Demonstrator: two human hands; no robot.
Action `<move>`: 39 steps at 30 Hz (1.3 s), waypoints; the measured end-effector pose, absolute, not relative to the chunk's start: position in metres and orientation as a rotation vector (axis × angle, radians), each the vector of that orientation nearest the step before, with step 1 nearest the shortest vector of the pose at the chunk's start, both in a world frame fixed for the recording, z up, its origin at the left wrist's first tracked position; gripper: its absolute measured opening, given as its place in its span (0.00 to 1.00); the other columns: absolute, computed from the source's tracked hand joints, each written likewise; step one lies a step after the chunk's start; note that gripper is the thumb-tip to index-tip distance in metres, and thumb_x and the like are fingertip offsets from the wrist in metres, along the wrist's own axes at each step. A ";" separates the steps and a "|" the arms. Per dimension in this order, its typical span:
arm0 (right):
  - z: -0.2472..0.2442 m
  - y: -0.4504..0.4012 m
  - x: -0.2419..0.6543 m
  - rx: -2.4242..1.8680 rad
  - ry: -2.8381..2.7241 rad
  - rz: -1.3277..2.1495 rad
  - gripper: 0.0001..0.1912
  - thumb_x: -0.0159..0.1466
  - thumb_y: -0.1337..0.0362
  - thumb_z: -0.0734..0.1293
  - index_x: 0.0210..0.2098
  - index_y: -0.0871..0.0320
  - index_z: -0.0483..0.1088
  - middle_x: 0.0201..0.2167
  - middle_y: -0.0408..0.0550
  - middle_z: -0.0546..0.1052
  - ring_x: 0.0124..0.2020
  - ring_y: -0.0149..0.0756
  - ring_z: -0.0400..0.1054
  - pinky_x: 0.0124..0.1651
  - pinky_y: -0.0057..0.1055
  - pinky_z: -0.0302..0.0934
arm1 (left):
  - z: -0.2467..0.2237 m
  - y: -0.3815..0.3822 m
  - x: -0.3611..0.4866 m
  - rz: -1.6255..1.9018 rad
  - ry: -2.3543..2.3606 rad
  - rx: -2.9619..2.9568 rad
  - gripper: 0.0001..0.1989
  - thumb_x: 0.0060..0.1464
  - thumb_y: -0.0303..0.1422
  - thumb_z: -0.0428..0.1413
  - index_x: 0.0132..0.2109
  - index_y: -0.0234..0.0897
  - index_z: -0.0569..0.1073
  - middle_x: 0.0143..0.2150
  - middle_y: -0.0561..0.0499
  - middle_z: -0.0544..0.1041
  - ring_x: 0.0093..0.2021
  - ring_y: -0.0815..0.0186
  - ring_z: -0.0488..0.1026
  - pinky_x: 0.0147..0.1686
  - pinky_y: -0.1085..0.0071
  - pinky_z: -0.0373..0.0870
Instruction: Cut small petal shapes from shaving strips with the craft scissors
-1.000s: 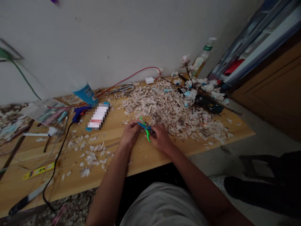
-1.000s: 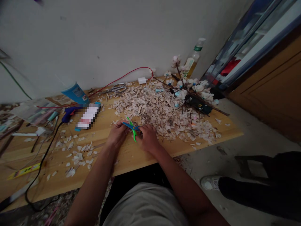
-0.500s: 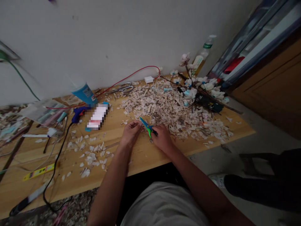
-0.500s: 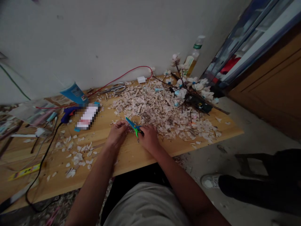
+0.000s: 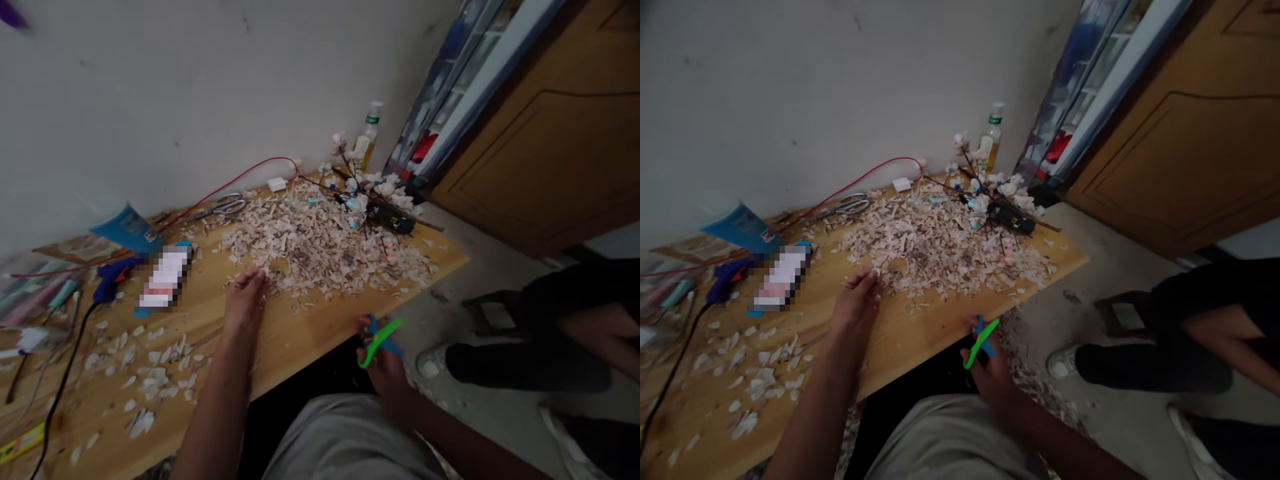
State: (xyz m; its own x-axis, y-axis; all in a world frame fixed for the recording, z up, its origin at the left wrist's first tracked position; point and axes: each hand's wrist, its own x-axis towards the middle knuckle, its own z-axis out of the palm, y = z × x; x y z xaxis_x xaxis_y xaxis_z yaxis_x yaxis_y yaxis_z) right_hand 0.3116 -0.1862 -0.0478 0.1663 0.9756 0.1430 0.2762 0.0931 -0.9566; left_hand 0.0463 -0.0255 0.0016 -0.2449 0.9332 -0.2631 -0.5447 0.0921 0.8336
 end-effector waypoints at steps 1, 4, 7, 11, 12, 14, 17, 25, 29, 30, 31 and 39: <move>-0.056 -0.200 0.316 -1.437 -1.341 0.924 0.20 0.62 0.55 0.69 0.54 0.44 0.73 0.49 0.52 0.79 0.50 0.51 0.75 0.53 0.54 0.71 | 0.002 -0.025 0.048 1.483 1.094 0.499 0.18 0.34 0.33 0.74 0.35 0.35 0.79 0.30 0.53 0.80 0.29 0.72 0.76 0.35 0.75 0.75; -0.073 -0.225 0.322 -1.538 -1.337 1.082 0.15 0.62 0.55 0.69 0.48 0.39 0.78 0.42 0.50 0.82 0.42 0.50 0.78 0.47 0.53 0.74 | 0.010 -0.027 0.053 1.410 1.180 0.616 0.19 0.36 0.38 0.73 0.35 0.35 0.78 0.30 0.52 0.80 0.29 0.69 0.77 0.35 0.72 0.76; -0.073 -0.226 0.327 -1.554 -1.324 1.056 0.10 0.62 0.55 0.68 0.41 0.40 0.81 0.36 0.52 0.82 0.40 0.51 0.78 0.44 0.53 0.75 | 0.032 -0.038 0.045 1.343 1.346 0.973 0.18 0.40 0.41 0.71 0.36 0.36 0.79 0.30 0.50 0.80 0.30 0.66 0.78 0.34 0.71 0.75; -0.058 -0.214 0.333 -1.491 -1.348 1.011 0.11 0.65 0.54 0.66 0.40 0.42 0.80 0.31 0.51 0.81 0.37 0.49 0.78 0.42 0.50 0.75 | 0.070 -0.068 0.009 1.275 1.673 1.388 0.15 0.46 0.41 0.68 0.38 0.39 0.80 0.34 0.50 0.81 0.33 0.64 0.78 0.34 0.71 0.74; -0.053 -0.209 0.333 -1.474 -1.314 0.998 0.11 0.65 0.53 0.65 0.41 0.43 0.80 0.31 0.51 0.81 0.35 0.48 0.78 0.41 0.49 0.75 | 0.076 -0.079 0.002 1.283 1.739 1.396 0.14 0.47 0.42 0.68 0.39 0.39 0.80 0.35 0.50 0.81 0.34 0.63 0.78 0.34 0.70 0.74; -0.042 -0.194 0.332 -1.431 -1.203 0.948 0.12 0.65 0.52 0.66 0.41 0.48 0.78 0.30 0.49 0.80 0.32 0.45 0.76 0.40 0.46 0.74 | 0.080 -0.104 0.002 1.250 1.751 1.402 0.13 0.48 0.42 0.66 0.38 0.40 0.79 0.34 0.49 0.81 0.33 0.61 0.78 0.33 0.68 0.75; -0.022 -0.157 0.328 -1.316 -0.974 0.766 0.14 0.64 0.52 0.68 0.44 0.52 0.72 0.32 0.46 0.78 0.32 0.38 0.74 0.42 0.41 0.72 | 0.061 -0.148 0.041 0.959 1.456 1.557 0.07 0.56 0.38 0.60 0.41 0.44 0.79 0.40 0.46 0.81 0.41 0.57 0.79 0.42 0.62 0.77; 0.029 -0.069 0.342 -1.056 -0.763 0.529 0.22 0.63 0.54 0.71 0.52 0.48 0.59 0.57 0.47 0.68 0.52 0.38 0.74 0.55 0.42 0.68 | -0.007 -0.187 0.137 -0.077 0.356 1.844 0.42 0.58 0.31 0.53 0.76 0.45 0.45 0.77 0.43 0.48 0.76 0.50 0.46 0.71 0.45 0.47; 0.006 -0.061 0.354 -1.225 -1.197 0.626 0.27 0.57 0.58 0.73 0.52 0.50 0.60 0.55 0.52 0.69 0.54 0.45 0.72 0.54 0.46 0.69 | -0.014 -0.178 0.128 0.054 0.348 1.788 0.26 0.65 0.37 0.48 0.69 0.45 0.65 0.71 0.46 0.65 0.72 0.54 0.57 0.71 0.50 0.52; -0.004 -0.059 0.355 -1.307 -1.312 0.629 0.24 0.57 0.60 0.72 0.50 0.52 0.62 0.52 0.53 0.71 0.51 0.46 0.73 0.53 0.47 0.69 | -0.016 -0.178 0.127 0.100 0.360 1.759 0.25 0.65 0.37 0.49 0.67 0.44 0.67 0.69 0.45 0.67 0.71 0.54 0.59 0.70 0.53 0.54; -0.013 -0.055 0.356 -1.373 -1.417 0.609 0.20 0.57 0.62 0.70 0.48 0.54 0.64 0.49 0.53 0.72 0.49 0.46 0.74 0.53 0.49 0.68 | -0.019 -0.180 0.127 0.140 0.378 1.734 0.24 0.65 0.37 0.49 0.66 0.43 0.69 0.68 0.45 0.69 0.70 0.55 0.61 0.69 0.55 0.56; -0.041 -0.023 0.348 -1.378 -1.708 0.493 0.16 0.55 0.71 0.61 0.43 0.56 0.65 0.47 0.55 0.71 0.44 0.43 0.74 0.50 0.46 0.70 | -0.022 -0.196 0.129 0.392 0.688 1.846 0.22 0.62 0.26 0.48 0.60 0.40 0.74 0.57 0.46 0.79 0.58 0.61 0.76 0.59 0.62 0.71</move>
